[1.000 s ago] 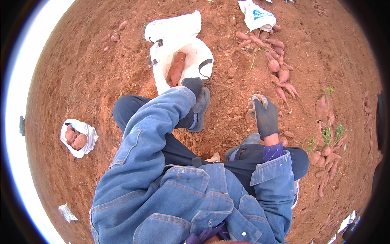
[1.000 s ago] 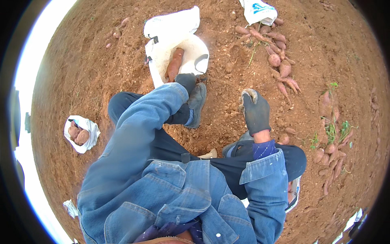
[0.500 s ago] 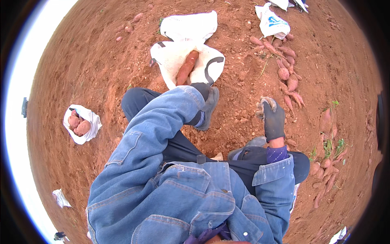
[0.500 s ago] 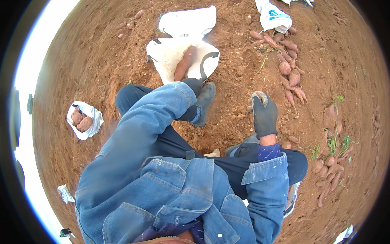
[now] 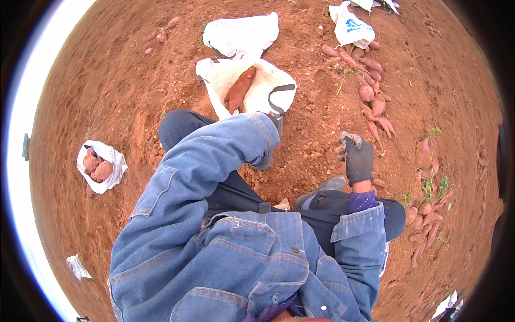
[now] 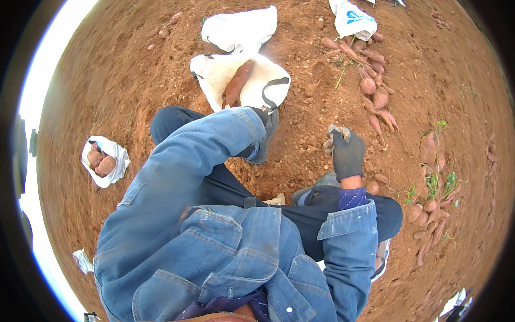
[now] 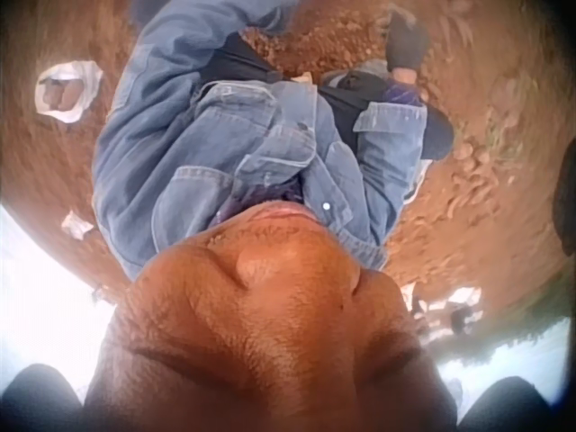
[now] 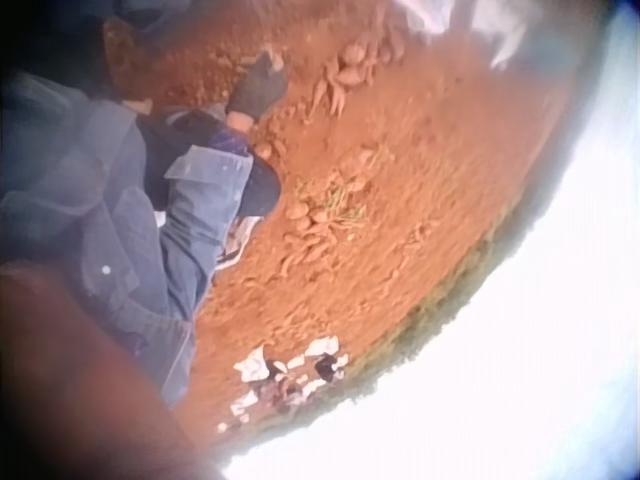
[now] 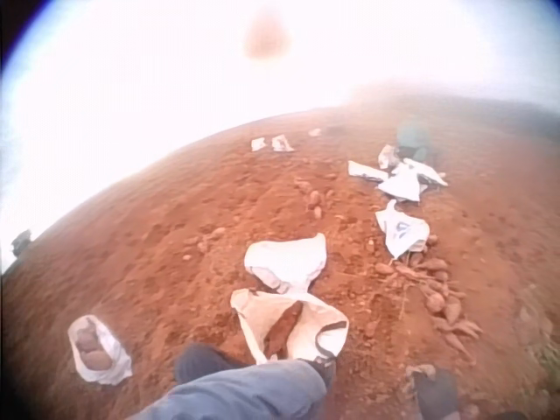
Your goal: The person sits on the ground in a field and picks up sweet potatoes one by one, removing attached stems and dirt. They place the cleaned potatoes into a white sack. Other workers are visible in the background performing similar tasks.
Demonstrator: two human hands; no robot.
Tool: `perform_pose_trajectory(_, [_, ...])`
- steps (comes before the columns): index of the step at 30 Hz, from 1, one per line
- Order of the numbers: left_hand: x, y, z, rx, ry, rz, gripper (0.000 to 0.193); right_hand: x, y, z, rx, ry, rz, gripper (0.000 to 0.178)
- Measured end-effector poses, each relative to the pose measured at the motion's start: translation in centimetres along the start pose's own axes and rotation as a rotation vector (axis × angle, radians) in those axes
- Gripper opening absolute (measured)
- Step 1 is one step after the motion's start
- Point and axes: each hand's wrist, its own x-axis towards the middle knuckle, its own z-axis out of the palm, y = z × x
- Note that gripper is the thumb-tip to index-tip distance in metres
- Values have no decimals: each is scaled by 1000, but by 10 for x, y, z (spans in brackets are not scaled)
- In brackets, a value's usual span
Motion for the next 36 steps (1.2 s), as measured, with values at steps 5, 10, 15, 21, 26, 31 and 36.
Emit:
perform_pose_trajectory(5, [-10,-63,-81,95,-78,-44,73,2,3,9,22,28,32,24])
perform_pose_trajectory(10, [-18,-197,-156,-148,-89,-108,62,15,-8,40,31,-131,114,27])
perform_pose_trajectory(15, [-9,-283,-110,-169,177,-549,76,78,-31,71,-359,-341,-65,26])
perform_pose_trajectory(21, [23,-307,-32,-759,-86,-750,79,155,23,135,-344,-310,386,50])
perform_pose_trajectory(26, [32,-323,-1,-872,-113,-739,59,163,106,204,-91,-263,657,78])
perform_pose_trajectory(31, [42,-352,-10,-337,57,-669,55,188,99,234,-400,-214,160,49])
perform_pose_trajectory(36, [-25,-398,-43,-489,395,-1131,53,171,11,260,-443,-146,-415,37])
